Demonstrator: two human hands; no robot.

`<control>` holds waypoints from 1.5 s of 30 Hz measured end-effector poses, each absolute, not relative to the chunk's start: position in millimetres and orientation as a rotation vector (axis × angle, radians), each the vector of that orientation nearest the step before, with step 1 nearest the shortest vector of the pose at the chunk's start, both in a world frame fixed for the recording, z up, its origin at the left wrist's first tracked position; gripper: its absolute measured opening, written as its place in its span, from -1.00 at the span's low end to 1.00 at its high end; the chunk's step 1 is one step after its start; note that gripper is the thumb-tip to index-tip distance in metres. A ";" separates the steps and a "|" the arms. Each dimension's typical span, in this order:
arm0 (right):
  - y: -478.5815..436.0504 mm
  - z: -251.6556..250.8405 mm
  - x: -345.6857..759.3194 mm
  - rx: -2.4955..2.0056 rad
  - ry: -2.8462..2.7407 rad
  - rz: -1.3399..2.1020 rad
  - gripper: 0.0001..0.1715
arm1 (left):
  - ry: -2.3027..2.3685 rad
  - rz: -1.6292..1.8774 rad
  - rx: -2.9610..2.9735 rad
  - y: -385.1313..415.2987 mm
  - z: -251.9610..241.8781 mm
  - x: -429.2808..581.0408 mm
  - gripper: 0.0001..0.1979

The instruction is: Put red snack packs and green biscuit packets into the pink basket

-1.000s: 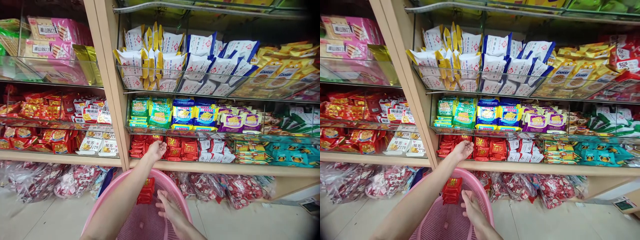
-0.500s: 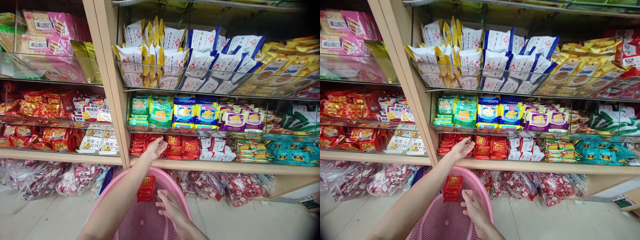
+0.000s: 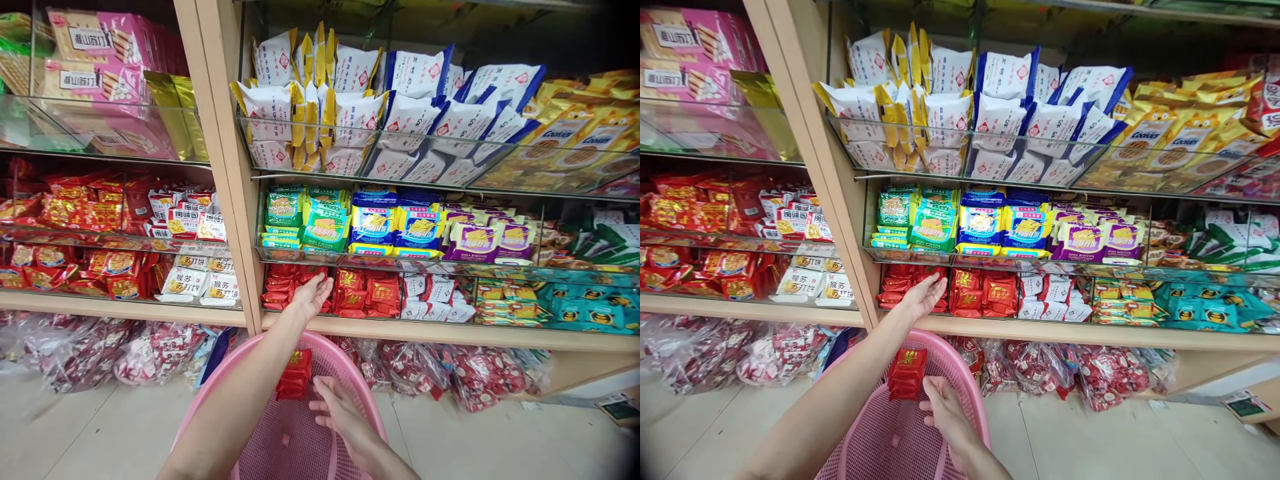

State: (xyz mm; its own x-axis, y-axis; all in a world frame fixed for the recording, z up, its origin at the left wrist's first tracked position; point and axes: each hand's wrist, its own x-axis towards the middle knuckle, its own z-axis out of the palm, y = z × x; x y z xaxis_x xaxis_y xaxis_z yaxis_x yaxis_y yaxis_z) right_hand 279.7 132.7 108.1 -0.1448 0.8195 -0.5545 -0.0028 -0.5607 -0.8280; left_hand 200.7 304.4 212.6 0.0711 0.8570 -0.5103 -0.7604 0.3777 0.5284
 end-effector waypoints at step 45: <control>154.2 133.9 255.7 -1.408 -0.962 1.558 -0.68 | 1.251 1.012 0.854 149.7 123.0 109.8 -0.53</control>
State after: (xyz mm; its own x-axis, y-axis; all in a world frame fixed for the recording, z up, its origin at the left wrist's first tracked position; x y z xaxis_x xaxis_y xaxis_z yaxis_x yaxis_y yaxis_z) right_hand 255.7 154.2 133.9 -0.0515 0.9233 -0.3806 -0.0737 -0.3836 -0.9205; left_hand 109.8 149.7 123.0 0.0260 0.9401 -0.3400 -0.1368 0.3403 0.9303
